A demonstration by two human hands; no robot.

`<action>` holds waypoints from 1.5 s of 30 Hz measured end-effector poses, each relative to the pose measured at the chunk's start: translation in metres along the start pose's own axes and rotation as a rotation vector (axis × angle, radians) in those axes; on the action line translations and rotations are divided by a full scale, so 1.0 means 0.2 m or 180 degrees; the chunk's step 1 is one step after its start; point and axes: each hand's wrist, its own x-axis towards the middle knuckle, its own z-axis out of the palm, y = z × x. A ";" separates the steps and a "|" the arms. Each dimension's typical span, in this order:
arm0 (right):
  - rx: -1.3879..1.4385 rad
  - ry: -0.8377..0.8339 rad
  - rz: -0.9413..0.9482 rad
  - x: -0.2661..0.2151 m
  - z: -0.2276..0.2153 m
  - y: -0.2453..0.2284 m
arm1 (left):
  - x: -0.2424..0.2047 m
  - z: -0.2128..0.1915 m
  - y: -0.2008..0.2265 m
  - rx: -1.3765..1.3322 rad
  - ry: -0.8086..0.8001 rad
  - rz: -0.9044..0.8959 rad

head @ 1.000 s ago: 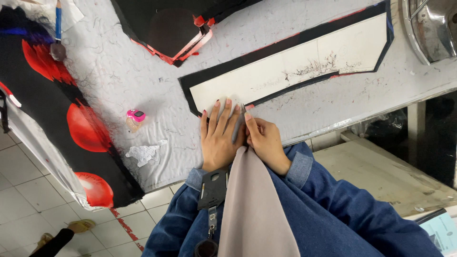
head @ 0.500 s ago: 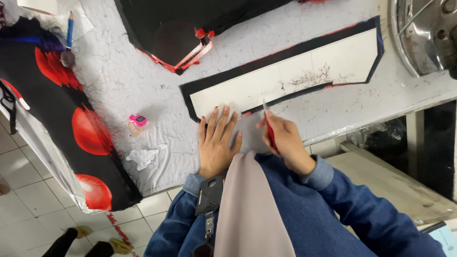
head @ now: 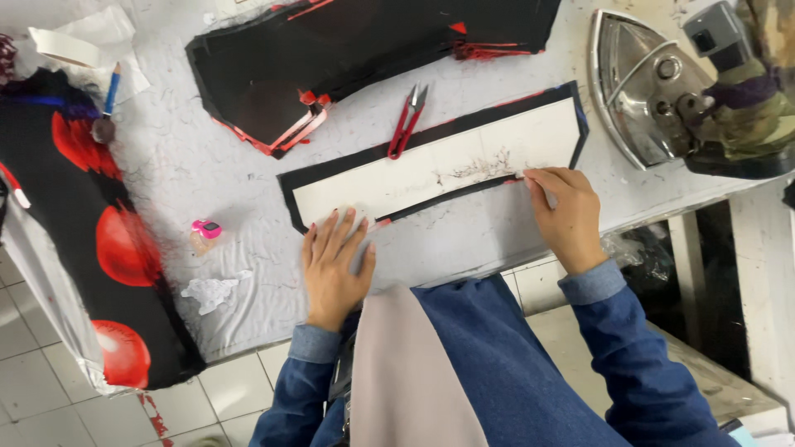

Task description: The person irons a piece of black fabric with red patterns on a white table using a steam iron. They repeatedly fold the fabric edges, press them with the iron, and trim the edges with a red utility knife. The person also handles a paper template and a stack of similar fabric pieces during the process.

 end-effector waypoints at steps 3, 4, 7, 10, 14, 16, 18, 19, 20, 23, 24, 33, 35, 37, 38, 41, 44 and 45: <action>-0.0274 0.0038 -0.0707 0.02 0.04 0.16 | 0.04 0.04 0.02 0.0132 0.0183 -0.0175; -0.0289 0.0038 -0.0726 0.03 0.07 0.18 | 0.06 0.07 0.05 0.0123 0.0200 -0.0188; -0.0196 0.0270 -0.1243 0.06 0.15 0.22 | 0.14 0.17 0.15 -0.0136 0.0333 -0.0298; -0.0189 0.0302 -0.1648 0.10 0.20 0.23 | 0.22 0.29 0.31 -0.0584 0.0298 -0.0071; -0.0033 -0.0164 -0.1355 0.14 0.18 0.19 | 0.29 0.45 0.44 -0.0353 0.0070 0.0232; 0.0109 -0.0437 -0.1118 0.16 0.16 0.19 | 0.32 0.50 0.48 -0.0230 0.0028 0.0219; 0.0176 -0.0706 -0.0917 0.18 0.16 0.21 | 0.35 0.53 0.52 -0.0402 -0.0023 0.0104; 0.0165 -0.0697 -0.0956 0.19 0.16 0.20 | 0.38 0.53 0.53 -0.0396 0.0016 0.0091; 0.0158 -0.0765 -0.0887 0.19 0.16 0.20 | 0.39 0.53 0.55 -0.0468 0.0051 0.0090; 0.0269 -0.0792 -0.0864 0.19 0.16 0.21 | 0.40 0.58 0.58 -0.0649 0.0060 -0.0046; 0.0392 -0.0753 -0.0887 0.19 0.15 0.21 | 0.40 0.60 0.58 -0.0761 0.0015 -0.0170; -0.1081 -0.0543 0.0526 0.71 -0.53 0.46 | 0.49 0.57 0.60 -0.0935 -0.0509 -0.0536; -0.0880 -0.0654 0.0585 0.74 -0.52 0.56 | 0.49 0.58 0.60 -0.0951 -0.0570 -0.0588; -0.0656 -0.0750 0.0641 0.74 -0.53 0.60 | 0.50 0.57 0.60 -0.0947 -0.0619 -0.0630; -0.0438 -0.0726 0.0444 0.72 -0.55 0.59 | 0.51 0.57 0.60 -0.0982 -0.0652 -0.0657; 0.0085 -0.1063 0.0079 0.63 -0.65 0.52 | 0.53 0.56 0.59 -0.1034 -0.0752 -0.0743; 0.0619 -0.1727 -0.0499 0.54 -0.70 0.55 | 0.54 0.57 0.58 -0.1044 -0.0858 -0.0830; 0.0863 -0.2041 -0.0903 0.51 -0.71 0.58 | 0.54 0.58 0.58 -0.1026 -0.0910 -0.0867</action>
